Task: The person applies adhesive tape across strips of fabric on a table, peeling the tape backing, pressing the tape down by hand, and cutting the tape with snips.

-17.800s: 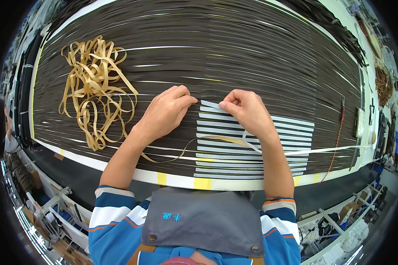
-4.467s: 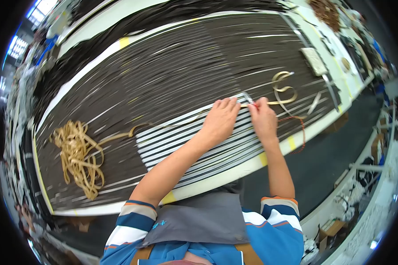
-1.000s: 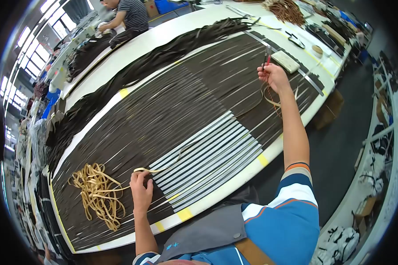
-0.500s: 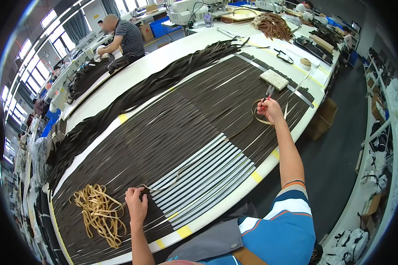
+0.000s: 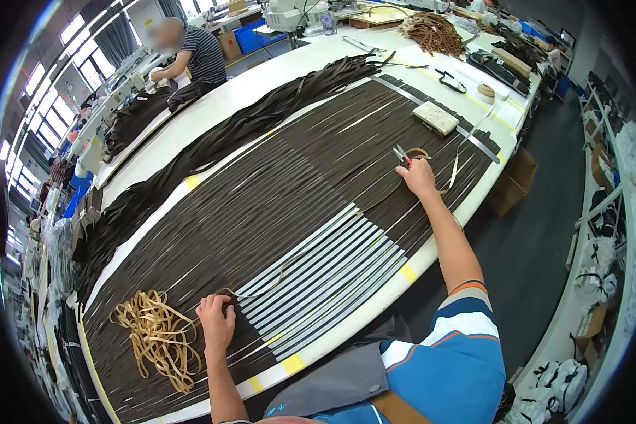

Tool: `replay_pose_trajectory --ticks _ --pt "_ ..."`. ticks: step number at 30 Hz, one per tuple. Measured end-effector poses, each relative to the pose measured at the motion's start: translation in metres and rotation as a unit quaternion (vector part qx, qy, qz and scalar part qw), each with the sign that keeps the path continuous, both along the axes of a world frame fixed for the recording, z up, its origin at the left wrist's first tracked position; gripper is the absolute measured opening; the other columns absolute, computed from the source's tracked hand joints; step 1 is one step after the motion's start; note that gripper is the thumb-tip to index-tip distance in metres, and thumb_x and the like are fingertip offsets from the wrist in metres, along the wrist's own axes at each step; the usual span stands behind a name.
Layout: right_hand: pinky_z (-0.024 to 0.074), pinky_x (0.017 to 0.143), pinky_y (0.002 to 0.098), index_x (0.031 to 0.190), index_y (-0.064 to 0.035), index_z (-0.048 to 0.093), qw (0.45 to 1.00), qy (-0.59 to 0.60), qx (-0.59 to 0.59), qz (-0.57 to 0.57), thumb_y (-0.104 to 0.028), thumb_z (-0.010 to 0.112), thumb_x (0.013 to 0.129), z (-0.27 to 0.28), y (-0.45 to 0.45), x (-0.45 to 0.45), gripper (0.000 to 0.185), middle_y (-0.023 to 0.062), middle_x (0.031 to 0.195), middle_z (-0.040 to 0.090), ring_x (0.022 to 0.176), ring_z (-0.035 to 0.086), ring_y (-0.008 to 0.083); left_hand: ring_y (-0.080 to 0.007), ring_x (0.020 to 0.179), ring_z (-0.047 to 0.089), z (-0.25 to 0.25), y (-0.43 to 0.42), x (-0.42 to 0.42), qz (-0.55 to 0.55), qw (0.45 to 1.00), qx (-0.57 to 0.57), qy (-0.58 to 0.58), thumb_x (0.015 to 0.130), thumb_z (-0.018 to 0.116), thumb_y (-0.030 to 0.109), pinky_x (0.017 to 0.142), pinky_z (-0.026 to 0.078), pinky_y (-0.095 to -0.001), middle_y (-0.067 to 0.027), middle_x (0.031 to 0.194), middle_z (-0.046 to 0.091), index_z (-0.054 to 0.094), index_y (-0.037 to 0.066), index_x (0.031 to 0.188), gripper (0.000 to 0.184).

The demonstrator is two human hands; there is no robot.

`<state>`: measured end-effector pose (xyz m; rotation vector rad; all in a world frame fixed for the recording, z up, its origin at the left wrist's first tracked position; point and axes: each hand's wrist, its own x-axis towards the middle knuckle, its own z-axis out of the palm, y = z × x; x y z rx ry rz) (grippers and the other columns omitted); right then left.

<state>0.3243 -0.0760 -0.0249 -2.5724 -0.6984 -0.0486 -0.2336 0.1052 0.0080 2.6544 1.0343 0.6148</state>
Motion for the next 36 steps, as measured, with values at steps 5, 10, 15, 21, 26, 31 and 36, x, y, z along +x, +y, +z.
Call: replay_pose_trajectory --ticks 5,10,15,21,26,31,36 --pt "0.0497 0.083 0.0482 0.090 0.0051 0.066 1.000 -0.011 -0.009 0.004 -0.021 0.069 0.077 -0.002 0.007 -0.002 0.029 0.0259 0.093 0.065 0.092 0.063 0.0418 -0.0279 0.096 0.053 -0.004 0.002 -0.003 -0.007 1.000 0.009 0.012 0.078 0.067 0.004 0.090 0.036 -0.0406 -0.0085 0.093 0.059 0.062 0.005 0.089 0.012" --pt "0.0487 0.080 0.0506 0.081 0.0035 0.063 0.999 -0.010 0.049 -0.017 -0.011 0.062 0.075 0.005 0.008 -0.008 0.015 0.0250 0.086 0.066 0.089 0.063 0.0435 -0.0272 0.092 0.053 -0.006 0.004 -0.007 -0.002 1.000 0.009 0.019 0.078 0.066 0.002 0.090 0.035 -0.0403 -0.0088 0.089 0.056 0.061 0.004 0.088 0.011" --pt "0.0450 0.061 0.0405 0.075 0.0030 0.056 0.980 0.076 0.147 0.111 -0.014 0.065 0.078 0.066 -0.003 -0.050 0.020 0.0169 0.065 0.058 0.061 0.057 0.0291 -0.0261 0.085 0.053 0.028 -0.006 -0.002 0.024 0.995 -0.069 -0.062 0.080 0.065 0.001 0.084 0.036 -0.0385 -0.0075 0.086 0.056 0.062 0.005 0.086 0.008" --pt "0.0389 0.058 0.0312 0.077 0.0001 0.050 0.933 0.162 0.164 0.278 -0.010 0.067 0.085 0.099 -0.024 -0.112 0.021 0.0029 0.066 0.043 0.062 0.041 0.0128 -0.0139 0.085 0.061 0.055 -0.038 0.060 -0.118 0.923 -0.335 -0.149 0.089 0.061 0.006 0.079 0.049 -0.0272 -0.0076 0.091 0.067 0.065 -0.002 0.098 0.012" --pt "0.0382 0.058 0.0303 0.077 0.0002 0.050 0.923 0.180 0.146 0.308 -0.007 0.068 0.084 0.092 -0.037 -0.124 0.020 0.0033 0.067 0.043 0.063 0.040 0.0127 -0.0142 0.096 0.061 0.035 -0.058 0.152 -0.235 0.795 -0.548 -0.113 0.097 0.059 0.019 0.086 0.048 -0.0285 -0.0100 0.104 0.067 0.055 -0.004 0.123 0.035" --pt "0.0392 0.060 0.0307 0.080 0.0004 0.050 0.917 0.190 0.126 0.328 -0.003 0.070 0.081 0.094 -0.050 -0.129 0.020 0.0041 0.071 0.044 0.065 0.042 0.0146 -0.0189 0.095 0.062 0.025 -0.081 0.236 -0.221 0.700 -0.663 -0.145 0.097 0.057 0.024 0.082 0.051 -0.0303 -0.0166 0.114 0.062 0.029 -0.007 0.145 0.064" --pt "0.0432 0.065 0.0308 0.083 0.0009 0.053 0.901 0.208 0.122 0.360 0.002 0.065 0.076 0.092 -0.060 -0.128 0.014 0.0064 0.073 0.048 0.069 0.049 0.0174 -0.0181 0.082 0.065 0.012 -0.095 0.291 -0.168 0.624 -0.732 -0.216 0.096 0.059 0.024 0.068 0.053 -0.0274 -0.0170 0.112 0.062 0.017 -0.008 0.149 0.075"
